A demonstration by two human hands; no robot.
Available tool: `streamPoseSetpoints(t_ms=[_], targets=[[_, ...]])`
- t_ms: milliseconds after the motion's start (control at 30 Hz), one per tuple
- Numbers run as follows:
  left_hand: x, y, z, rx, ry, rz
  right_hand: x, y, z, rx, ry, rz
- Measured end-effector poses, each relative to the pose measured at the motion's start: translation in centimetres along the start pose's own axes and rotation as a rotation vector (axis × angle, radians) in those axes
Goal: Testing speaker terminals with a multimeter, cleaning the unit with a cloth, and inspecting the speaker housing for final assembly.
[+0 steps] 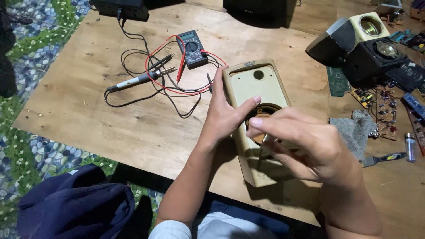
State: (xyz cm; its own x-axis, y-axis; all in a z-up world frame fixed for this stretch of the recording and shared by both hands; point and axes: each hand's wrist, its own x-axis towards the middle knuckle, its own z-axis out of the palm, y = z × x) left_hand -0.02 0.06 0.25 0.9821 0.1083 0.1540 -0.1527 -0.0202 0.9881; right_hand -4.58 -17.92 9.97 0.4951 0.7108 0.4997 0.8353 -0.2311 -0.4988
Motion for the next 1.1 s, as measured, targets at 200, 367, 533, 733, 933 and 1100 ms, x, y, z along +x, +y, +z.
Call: streamPoseSetpoints(t_ms=[200,367,533,733,933,1100], targets=[[0.0,0.1,0.0,-0.036,-0.005,0.025,0.7,0.0,0.2,-0.131,0.186,-0.087],[0.1,0.1,-0.1,-0.097,-0.037,0.070,0.5,-0.6,-0.5,0.050,0.011,0.001],[-0.1,0.9,0.2,-0.176,-0.050,-0.064,0.8,-0.4,-0.1,-0.026,0.125,-0.068],[-0.2,1.3,-0.2,-0.107,-0.047,-0.090,0.4,0.0,-0.7,0.058,0.006,-0.106],[-0.1,1.0,-0.1,-0.099,-0.043,-0.079,0.6,0.2,-0.2,-0.057,0.120,-0.107],[0.0,1.0,-0.1,-0.107,-0.035,-0.109,0.6,0.5,-0.2,-0.033,0.104,-0.097]])
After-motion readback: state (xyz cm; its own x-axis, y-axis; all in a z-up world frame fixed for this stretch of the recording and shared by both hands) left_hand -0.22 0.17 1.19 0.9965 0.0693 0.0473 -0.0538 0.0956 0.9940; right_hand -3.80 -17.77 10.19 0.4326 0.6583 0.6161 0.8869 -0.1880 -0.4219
